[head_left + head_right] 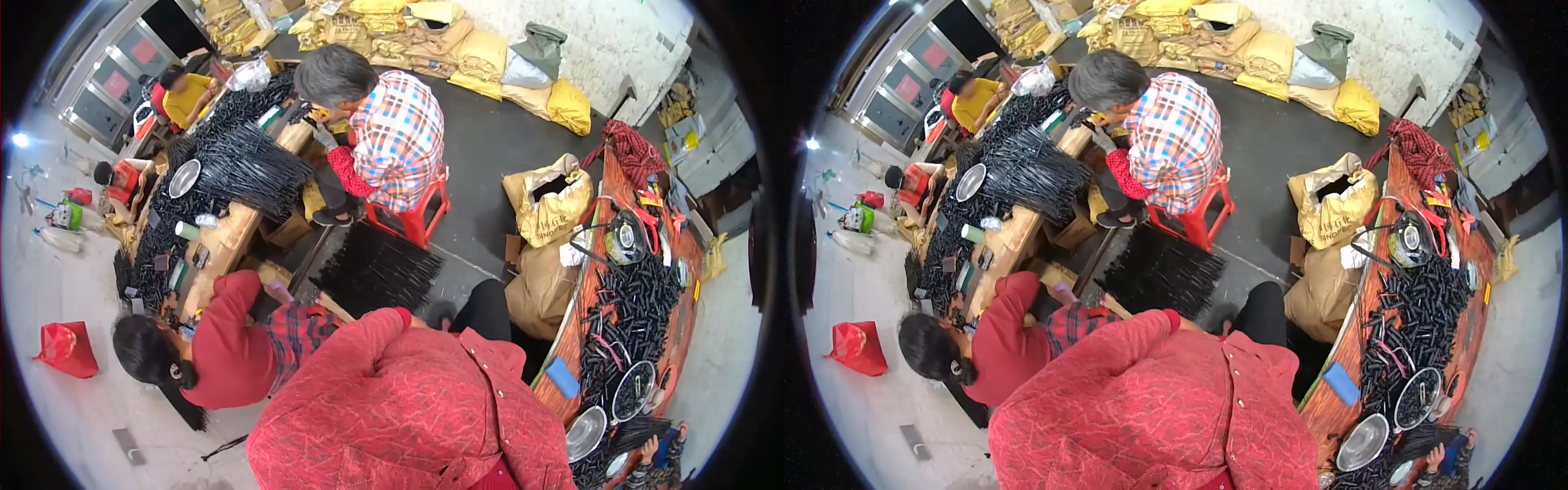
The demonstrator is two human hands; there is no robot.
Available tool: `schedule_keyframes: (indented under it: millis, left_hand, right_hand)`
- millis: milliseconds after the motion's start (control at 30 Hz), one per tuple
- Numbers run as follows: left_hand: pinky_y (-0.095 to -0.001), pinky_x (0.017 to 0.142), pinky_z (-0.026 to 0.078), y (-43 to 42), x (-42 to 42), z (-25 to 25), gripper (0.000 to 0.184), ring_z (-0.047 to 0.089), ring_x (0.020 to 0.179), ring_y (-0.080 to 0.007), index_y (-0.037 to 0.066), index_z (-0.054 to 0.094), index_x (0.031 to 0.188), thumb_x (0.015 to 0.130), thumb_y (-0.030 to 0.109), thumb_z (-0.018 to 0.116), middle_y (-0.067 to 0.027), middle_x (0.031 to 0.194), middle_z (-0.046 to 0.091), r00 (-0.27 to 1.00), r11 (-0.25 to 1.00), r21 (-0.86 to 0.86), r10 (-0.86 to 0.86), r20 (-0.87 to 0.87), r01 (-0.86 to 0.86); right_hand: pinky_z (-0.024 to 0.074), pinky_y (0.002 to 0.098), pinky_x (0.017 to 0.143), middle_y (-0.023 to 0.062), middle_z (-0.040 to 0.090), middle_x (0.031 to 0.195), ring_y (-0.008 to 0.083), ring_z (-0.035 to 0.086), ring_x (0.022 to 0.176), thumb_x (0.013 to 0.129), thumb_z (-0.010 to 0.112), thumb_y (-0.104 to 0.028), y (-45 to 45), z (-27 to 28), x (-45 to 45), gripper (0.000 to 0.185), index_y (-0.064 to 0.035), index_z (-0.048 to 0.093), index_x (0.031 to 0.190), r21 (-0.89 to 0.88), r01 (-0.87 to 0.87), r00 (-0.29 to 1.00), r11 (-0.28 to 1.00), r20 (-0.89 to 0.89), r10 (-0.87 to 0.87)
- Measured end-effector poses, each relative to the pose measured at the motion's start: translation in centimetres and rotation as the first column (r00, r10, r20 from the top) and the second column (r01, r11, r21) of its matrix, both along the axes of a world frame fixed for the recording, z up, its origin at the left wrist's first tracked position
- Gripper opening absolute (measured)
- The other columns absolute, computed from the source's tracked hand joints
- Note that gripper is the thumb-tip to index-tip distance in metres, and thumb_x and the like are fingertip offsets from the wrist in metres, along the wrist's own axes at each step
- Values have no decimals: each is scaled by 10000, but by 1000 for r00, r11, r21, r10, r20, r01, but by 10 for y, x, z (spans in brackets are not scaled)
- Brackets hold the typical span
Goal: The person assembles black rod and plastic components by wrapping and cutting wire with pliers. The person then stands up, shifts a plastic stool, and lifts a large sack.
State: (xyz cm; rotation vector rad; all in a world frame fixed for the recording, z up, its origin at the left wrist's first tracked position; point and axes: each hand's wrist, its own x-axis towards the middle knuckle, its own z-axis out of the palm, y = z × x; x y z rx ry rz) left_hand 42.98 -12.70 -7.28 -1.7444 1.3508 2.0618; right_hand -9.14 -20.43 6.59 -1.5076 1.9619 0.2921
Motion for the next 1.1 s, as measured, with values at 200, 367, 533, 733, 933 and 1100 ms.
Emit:
schedule_keyframes:
  millis: [200,367,533,733,933,1100]
  left_hand:
    - [-393,1080,368,-53,7,5,791,533,1240,-244,133,246,1542,937,579,491,-144,1364,557,991,998,-37,-44,127,49]
    - [-408,1083,369,-144,11,-11,823,526,1256,-271,147,235,1546,918,607,502,-164,1371,551,946,961,-28,-265,186,275]
    - [-423,1086,369,-239,0,-22,855,519,1271,-297,162,223,1551,899,634,513,-185,1378,544,872,884,-24,-456,178,467]
    - [-441,1090,370,-358,-19,-20,895,511,1290,-330,179,209,1556,876,666,526,-209,1386,537,745,754,-54,-631,216,654]
    - [-483,1142,297,-452,-45,22,940,339,1384,-485,193,178,1564,853,690,539,-257,1444,460,582,643,52,-722,375,764]
    - [-475,1146,291,-500,-77,47,845,286,1402,-503,166,238,1550,898,619,528,-228,1479,430,385,407,7,-871,304,913]
  right_hand:
    - [490,418,923,165,640,1175,326,601,1104,892,578,-368,35,-51,-77,432,-36,632,1163,154,246,968,957,-87,-234]
    - [495,413,922,158,640,1191,317,602,1114,904,566,-385,108,-87,-90,442,-43,635,1175,262,562,827,785,-154,-541]
    - [500,408,921,151,641,1208,308,602,1125,915,553,-403,137,-107,-71,452,-51,638,1186,309,751,652,583,-210,-728]
    - [506,402,921,142,641,1228,297,603,1137,929,538,-424,120,-131,-59,466,-60,641,1201,269,861,496,431,-261,-828]
    - [511,396,920,134,642,1248,286,603,1150,943,523,-444,125,-144,-54,480,-69,645,1215,163,941,336,296,-364,-868]
    - [529,446,895,152,654,1220,343,631,1120,873,642,-499,117,-126,-18,481,-104,683,1146,-102,970,148,222,-479,-865]
